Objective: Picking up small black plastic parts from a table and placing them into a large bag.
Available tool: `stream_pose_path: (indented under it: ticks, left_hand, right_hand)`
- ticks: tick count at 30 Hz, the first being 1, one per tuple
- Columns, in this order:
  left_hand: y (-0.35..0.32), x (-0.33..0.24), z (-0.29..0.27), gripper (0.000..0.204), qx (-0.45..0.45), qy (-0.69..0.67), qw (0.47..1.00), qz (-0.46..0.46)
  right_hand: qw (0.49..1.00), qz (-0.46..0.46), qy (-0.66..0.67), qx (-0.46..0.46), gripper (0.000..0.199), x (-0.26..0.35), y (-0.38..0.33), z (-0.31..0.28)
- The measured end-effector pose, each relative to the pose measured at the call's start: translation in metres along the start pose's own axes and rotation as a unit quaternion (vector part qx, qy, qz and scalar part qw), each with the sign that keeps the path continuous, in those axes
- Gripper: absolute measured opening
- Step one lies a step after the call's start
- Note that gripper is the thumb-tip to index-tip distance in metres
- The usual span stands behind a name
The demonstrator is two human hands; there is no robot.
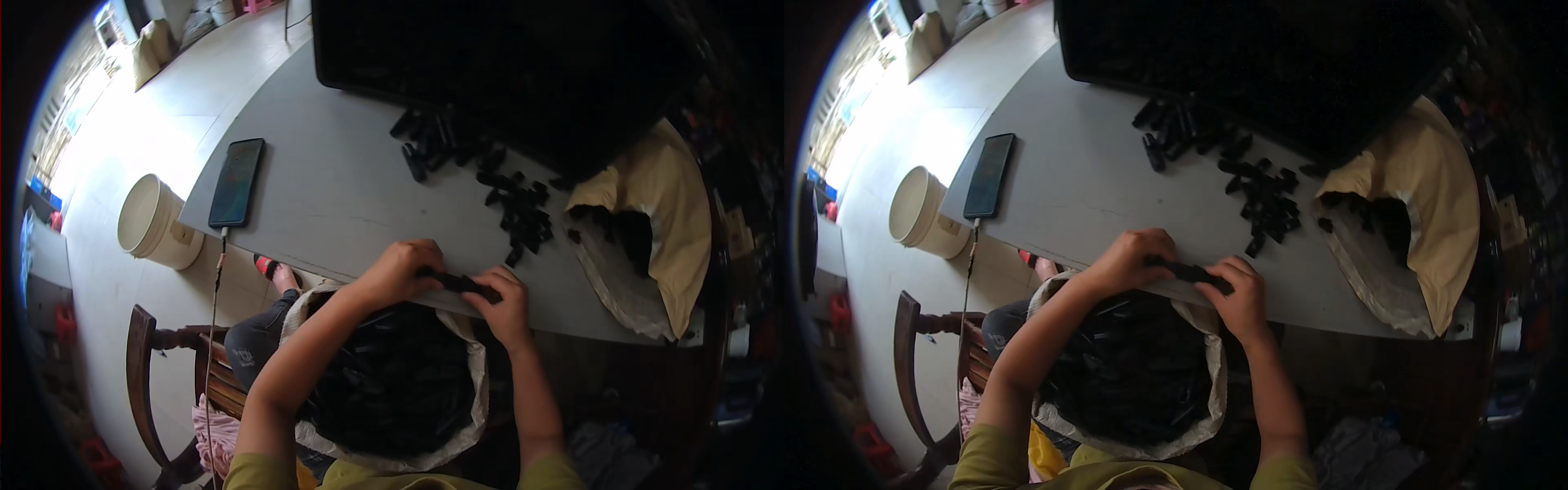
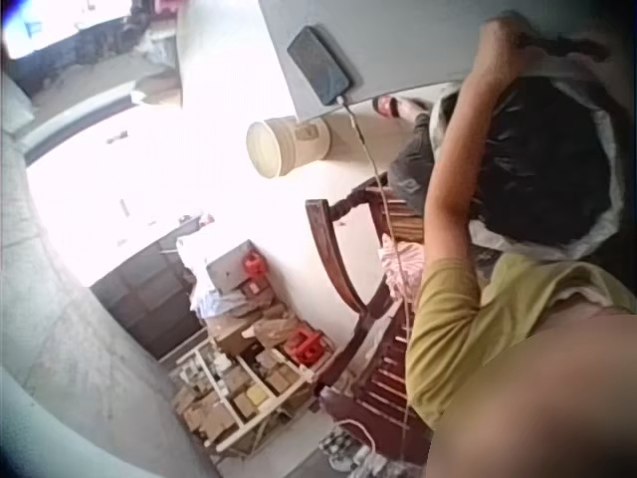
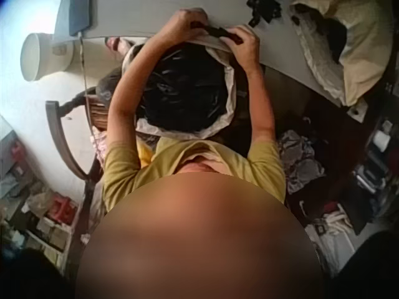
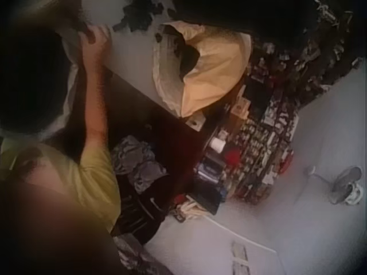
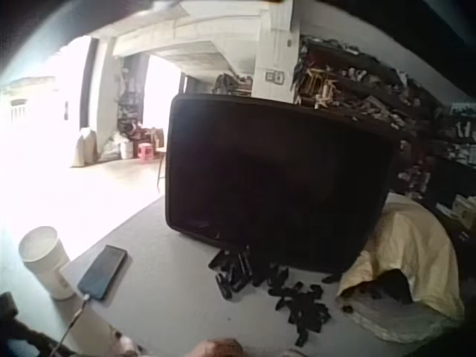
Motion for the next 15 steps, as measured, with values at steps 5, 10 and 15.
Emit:
stream_pose_path:
  ticks: [5, 10, 15]
  left_hand:
    - [0.001, 0.004, 0.008, 0.024, 0.028, 0.007, 0.999, -0.024]
    - [-0.019, -0.021, 0.014, 0.023, 0.102, 0.102, 0.989, -0.029]
    - [-0.002, -0.021, -0.002, 0.025, 0.129, 0.085, 0.988, -0.007]
  right_hand:
    - [0.997, -0.073, -0.031, -0.007, 0.025, 0.021, 0.004, 0.010]
    - [0.991, -0.132, 0.005, 0.012, 0.023, 0.026, -0.004, -0.005]
    - [0.971, 0.061, -0.187, -0.138, 0.031, -0.026, 0.000, -0.050]
Point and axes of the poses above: each hand's wrist, its own y-axis towards the middle knuckle, its own z-axis out of the palm, x = y × z, the point moved 9 cm from there along y, towards the middle knuckle, and after that the axes turned 14 degrees about -y, right-handed, at the moved point
